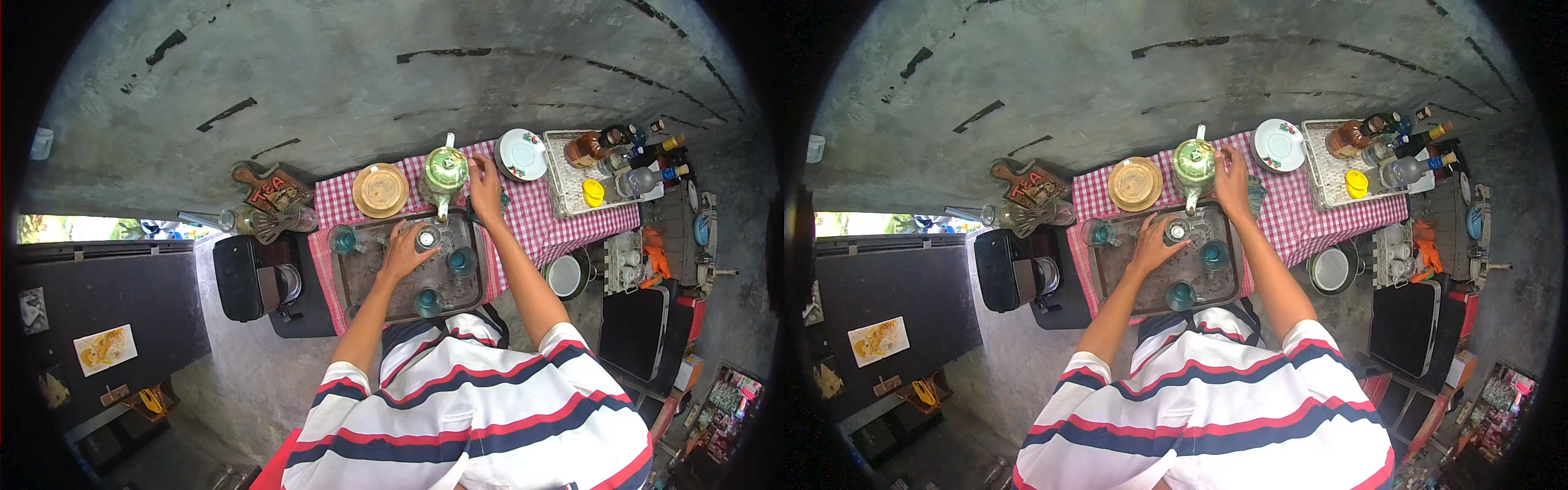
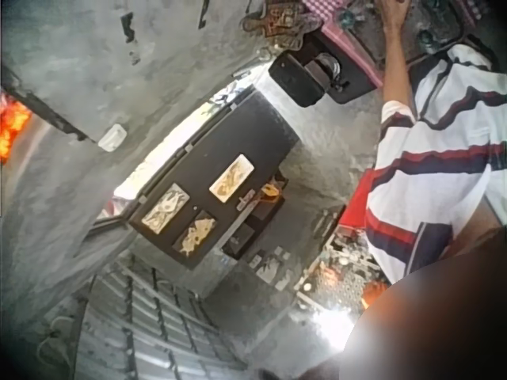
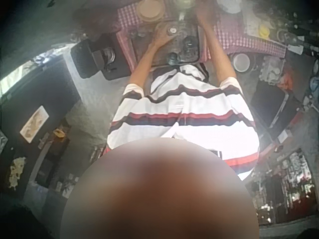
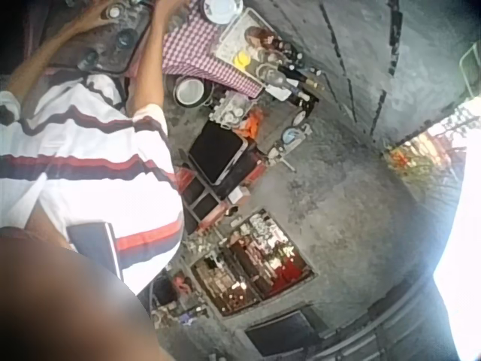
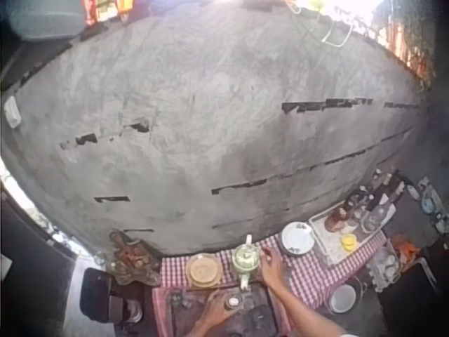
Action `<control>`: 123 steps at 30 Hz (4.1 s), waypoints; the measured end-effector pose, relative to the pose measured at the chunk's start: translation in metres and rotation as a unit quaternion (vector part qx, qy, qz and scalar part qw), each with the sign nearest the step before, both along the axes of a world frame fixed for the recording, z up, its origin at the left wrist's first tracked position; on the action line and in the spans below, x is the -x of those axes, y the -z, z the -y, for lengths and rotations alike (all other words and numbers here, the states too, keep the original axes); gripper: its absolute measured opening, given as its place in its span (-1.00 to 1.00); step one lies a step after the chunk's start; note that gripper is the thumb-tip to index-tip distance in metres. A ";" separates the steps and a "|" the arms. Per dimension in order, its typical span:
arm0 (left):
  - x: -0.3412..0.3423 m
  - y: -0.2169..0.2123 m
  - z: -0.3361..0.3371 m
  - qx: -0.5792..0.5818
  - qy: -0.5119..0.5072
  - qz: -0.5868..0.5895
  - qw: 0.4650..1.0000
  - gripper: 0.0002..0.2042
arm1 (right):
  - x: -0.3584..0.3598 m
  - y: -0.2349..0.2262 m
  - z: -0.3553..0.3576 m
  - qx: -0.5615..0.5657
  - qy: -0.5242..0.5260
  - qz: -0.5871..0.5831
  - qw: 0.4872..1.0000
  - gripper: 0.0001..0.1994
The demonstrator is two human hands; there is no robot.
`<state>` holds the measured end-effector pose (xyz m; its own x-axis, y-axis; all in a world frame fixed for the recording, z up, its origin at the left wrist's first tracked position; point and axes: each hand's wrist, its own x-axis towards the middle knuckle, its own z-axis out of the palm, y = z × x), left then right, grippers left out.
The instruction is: Pouring tea from a green teapot into multiple small glasses on a tray.
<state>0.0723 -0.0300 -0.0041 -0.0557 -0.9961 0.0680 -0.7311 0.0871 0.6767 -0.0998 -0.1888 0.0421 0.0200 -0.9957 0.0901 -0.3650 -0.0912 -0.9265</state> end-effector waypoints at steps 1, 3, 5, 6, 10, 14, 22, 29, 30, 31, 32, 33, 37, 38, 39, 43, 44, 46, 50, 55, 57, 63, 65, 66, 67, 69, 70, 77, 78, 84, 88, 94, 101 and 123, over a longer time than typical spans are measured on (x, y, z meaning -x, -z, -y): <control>0.001 -0.003 0.001 0.000 0.004 0.004 1.000 -0.35 | -0.005 0.005 0.006 -0.014 0.018 -0.013 1.000 -0.52; 0.004 -0.007 0.001 -0.013 -0.001 0.010 1.000 -0.35 | -0.014 0.011 0.020 -0.063 0.033 -0.024 0.997 -0.35; 0.006 -0.009 0.000 -0.027 -0.008 0.018 0.999 -0.35 | -0.019 0.014 0.030 -0.085 0.026 -0.049 0.995 -0.34; 0.005 -0.008 -0.002 -0.033 -0.009 0.032 0.999 -0.34 | -0.025 0.011 0.032 -0.106 0.016 -0.072 0.992 -0.34; 0.008 -0.009 -0.002 -0.055 -0.014 0.065 0.996 -0.29 | -0.032 0.019 0.055 -0.181 -0.024 -0.081 0.980 -0.34; 0.010 -0.012 0.001 -0.066 -0.006 0.068 0.995 -0.26 | -0.028 0.037 0.073 -0.210 -0.041 -0.022 0.977 -0.33; 0.007 -0.002 -0.003 -0.072 -0.009 0.103 0.992 -0.28 | -0.033 0.040 0.065 -0.224 -0.027 0.067 0.972 -0.35; 0.010 -0.001 -0.002 -0.075 -0.004 0.103 0.992 -0.28 | -0.028 0.040 0.053 -0.197 -0.003 0.079 0.977 -0.38; 0.009 0.000 -0.003 -0.067 -0.006 0.110 0.992 -0.28 | -0.030 0.036 0.048 -0.186 0.005 0.071 0.980 -0.39; 0.009 0.001 -0.004 -0.060 -0.008 0.117 0.991 -0.28 | -0.032 0.033 0.045 -0.187 0.005 0.071 0.980 -0.39; 0.008 0.003 -0.005 -0.060 -0.008 0.117 0.991 -0.28 | -0.034 0.029 0.041 -0.179 0.005 0.075 0.981 -0.40; 0.008 0.003 -0.004 -0.063 -0.006 0.115 0.991 -0.27 | -0.035 0.027 0.038 -0.170 0.006 0.078 0.982 -0.41; 0.009 0.001 -0.003 -0.076 -0.004 0.104 0.992 -0.27 | -0.035 0.019 0.029 -0.153 -0.007 0.072 0.986 -0.44; 0.010 0.000 -0.003 -0.076 -0.003 0.104 0.992 -0.27 | -0.035 0.019 0.027 -0.153 -0.005 0.072 0.986 -0.44; 0.010 -0.001 -0.004 -0.069 -0.008 0.105 0.992 -0.27 | -0.037 0.018 0.025 -0.149 -0.004 0.080 0.986 -0.45; 0.010 -0.001 -0.003 -0.058 -0.005 0.109 0.992 -0.28 | -0.039 0.016 0.018 -0.129 0.007 0.082 0.988 -0.48; 0.010 -0.001 -0.002 -0.059 -0.004 0.109 0.992 -0.28 | -0.040 0.015 0.016 -0.115 0.010 0.080 0.990 -0.48; 0.007 0.001 -0.003 -0.046 -0.002 0.107 0.993 -0.28 | -0.042 0.014 0.014 -0.113 0.000 0.086 0.990 -0.49; 0.010 0.000 -0.003 -0.038 -0.008 0.116 0.992 -0.28 | -0.041 0.022 0.015 -0.096 -0.011 0.105 0.990 -0.51; 0.009 -0.003 -0.003 -0.061 -0.002 0.109 0.992 -0.29 | -0.045 0.021 0.012 -0.092 -0.006 0.085 0.992 -0.53; 0.010 -0.003 -0.003 -0.062 -0.003 0.114 0.992 -0.29 | -0.046 0.022 0.012 -0.092 0.001 0.074 0.993 -0.52; 0.009 -0.001 -0.004 -0.046 -0.003 0.108 0.993 -0.31 | -0.049 0.025 0.016 -0.086 0.011 0.075 0.993 -0.49; 0.007 0.001 -0.005 -0.045 -0.009 0.107 0.993 -0.32 | -0.050 0.018 0.011 -0.092 0.008 0.059 0.994 -0.48; 0.008 0.001 -0.005 -0.036 -0.004 0.105 0.994 -0.32 | -0.048 0.016 0.010 -0.095 0.006 0.043 0.995 -0.48; 0.008 0.001 -0.005 -0.027 0.001 0.103 0.994 -0.32 | -0.048 0.020 0.010 -0.094 0.007 0.043 0.995 -0.48; 0.008 0.000 -0.005 -0.028 0.000 0.105 0.994 -0.32 | -0.050 0.022 0.008 -0.047 0.006 0.026 0.999 -0.47; 0.008 0.000 -0.005 -0.029 -0.002 0.107 0.994 -0.32 | -0.050 0.022 0.007 -0.047 0.007 0.026 0.999 -0.47; 0.008 -0.001 -0.006 -0.030 0.004 0.107 0.994 -0.32 | -0.050 0.019 0.003 -0.052 -0.005 0.048 0.997 -0.48; 0.009 -0.001 -0.007 -0.026 0.002 0.112 0.993 -0.32 | -0.050 0.018 0.003 -0.055 -0.003 0.049 0.997 -0.48; 0.008 -0.002 -0.005 -0.035 0.001 0.119 0.992 -0.32 | -0.051 0.011 -0.001 -0.048 -0.004 0.044 0.998 -0.50; 0.008 -0.002 -0.003 -0.038 0.008 0.115 0.993 -0.31 | -0.050 0.012 -0.002 -0.054 -0.011 0.044 0.997 -0.51; 0.008 -0.003 -0.002 -0.031 0.015 0.117 0.993 -0.29 | -0.049 0.025 -0.001 -0.036 -0.005 0.041 0.999 -0.51; 0.007 0.000 -0.002 -0.048 0.009 0.123 0.991 -0.29 | -0.050 0.016 -0.008 -0.028 -0.006 0.032 0.999 -0.52; 0.007 -0.001 -0.003 -0.019 0.011 0.120 0.993 -0.33 | -0.046 0.028 -0.015 -0.036 -0.004 0.068 0.997 -0.49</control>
<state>0.0652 -0.0266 -0.0034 -0.0882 -0.9960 0.0115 -0.8698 0.0827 0.4863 -0.0538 -0.1738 0.0139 0.0205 -0.9996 0.0209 -0.2356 -0.0251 -0.9715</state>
